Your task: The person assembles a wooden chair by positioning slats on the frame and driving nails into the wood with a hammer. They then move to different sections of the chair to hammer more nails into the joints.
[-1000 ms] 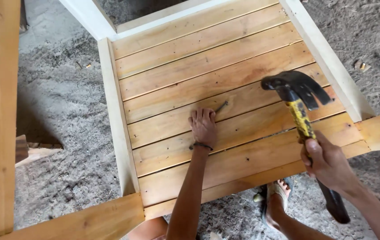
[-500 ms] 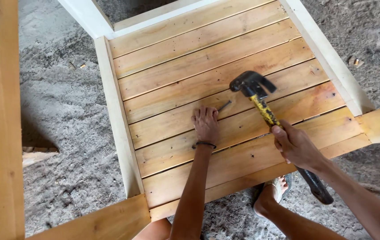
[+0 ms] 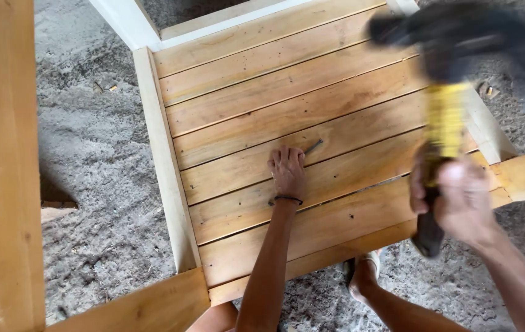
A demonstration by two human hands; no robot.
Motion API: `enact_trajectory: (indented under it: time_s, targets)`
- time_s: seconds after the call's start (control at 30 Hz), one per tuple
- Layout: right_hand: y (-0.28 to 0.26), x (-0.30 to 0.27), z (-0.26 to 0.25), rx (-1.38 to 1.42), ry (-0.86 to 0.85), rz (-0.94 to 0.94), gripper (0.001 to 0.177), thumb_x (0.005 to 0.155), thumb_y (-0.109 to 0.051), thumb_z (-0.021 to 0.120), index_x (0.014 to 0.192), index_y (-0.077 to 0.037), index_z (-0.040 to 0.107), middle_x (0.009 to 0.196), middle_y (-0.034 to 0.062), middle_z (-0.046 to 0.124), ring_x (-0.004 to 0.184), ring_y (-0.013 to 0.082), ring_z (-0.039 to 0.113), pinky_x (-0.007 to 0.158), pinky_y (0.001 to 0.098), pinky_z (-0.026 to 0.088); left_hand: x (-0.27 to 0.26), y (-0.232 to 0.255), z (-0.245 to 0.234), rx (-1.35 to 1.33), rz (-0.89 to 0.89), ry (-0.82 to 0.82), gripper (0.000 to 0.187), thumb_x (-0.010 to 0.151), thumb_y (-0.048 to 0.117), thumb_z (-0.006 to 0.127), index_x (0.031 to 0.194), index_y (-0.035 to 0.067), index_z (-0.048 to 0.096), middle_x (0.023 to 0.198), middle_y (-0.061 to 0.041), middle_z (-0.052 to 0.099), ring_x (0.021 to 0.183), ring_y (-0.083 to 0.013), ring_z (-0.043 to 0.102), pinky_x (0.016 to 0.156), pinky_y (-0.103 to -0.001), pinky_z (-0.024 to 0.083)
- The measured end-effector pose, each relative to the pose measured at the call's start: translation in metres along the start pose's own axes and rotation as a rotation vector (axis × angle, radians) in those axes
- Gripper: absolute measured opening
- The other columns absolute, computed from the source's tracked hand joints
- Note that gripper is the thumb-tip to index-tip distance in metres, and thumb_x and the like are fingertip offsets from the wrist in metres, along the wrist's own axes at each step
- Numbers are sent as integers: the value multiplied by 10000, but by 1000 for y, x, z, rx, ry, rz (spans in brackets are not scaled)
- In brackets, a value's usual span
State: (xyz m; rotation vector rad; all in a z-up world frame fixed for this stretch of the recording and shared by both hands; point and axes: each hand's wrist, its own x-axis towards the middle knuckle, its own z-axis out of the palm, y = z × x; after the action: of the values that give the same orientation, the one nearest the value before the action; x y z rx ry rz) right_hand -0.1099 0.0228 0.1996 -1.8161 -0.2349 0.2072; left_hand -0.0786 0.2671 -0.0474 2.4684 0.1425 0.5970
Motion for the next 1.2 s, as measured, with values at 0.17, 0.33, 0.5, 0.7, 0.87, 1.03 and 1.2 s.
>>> enact_trajectory:
  time_s: [0.17,0.33,0.5,0.7,0.87,1.03,1.2]
  targets:
    - [54,20,22,-204,-122,170,388,1061,-424,325,1085,-89,520,607,52,503,435,168,497,378,337,459,3,0,2,2,4,13,58,918,182,674,945,133,661,1021,-73,601,1043,-321,564,869,-489,425]
    - [53,26,32,-226,-287,821,500,1057,-496,331,978,-46,533,568,72,465,379,236,437,360,380,386,8,-8,17,148,101,172,122,882,249,649,915,132,641,1083,-112,622,1045,-333,545,879,-503,428]
    - [34,13,19,-100,-138,531,535,1025,-527,320,1015,-26,508,602,48,486,414,173,492,388,324,440,-6,-6,10,161,29,-23,102,969,225,610,976,133,652,1028,-83,598,1071,-321,554,895,-492,441]
    - [4,17,-6,-65,91,268,593,1018,-593,332,1080,-26,495,618,80,506,433,171,508,403,315,432,59,-14,-9,510,313,-58,222,948,188,557,1109,69,652,1129,-109,587,1055,-285,550,876,-469,440]
    - [15,25,-12,-52,133,340,599,1031,-589,329,1085,-17,496,634,91,510,433,181,509,412,321,436,101,-62,5,315,77,33,181,966,276,591,1001,104,637,1114,-104,607,1079,-321,552,829,-497,404]
    - [35,38,-4,-18,62,468,510,1056,-486,310,1076,-12,497,612,87,473,401,184,469,394,336,431,86,-65,28,25,44,-10,80,956,259,654,965,181,663,1048,-27,615,1057,-277,563,880,-481,393]
    - [50,53,12,-3,-15,498,446,1071,-411,311,1075,-13,513,621,71,473,411,163,462,398,326,431,91,-61,25,53,62,-17,73,943,262,676,932,190,678,1018,2,622,1028,-262,568,852,-474,382]
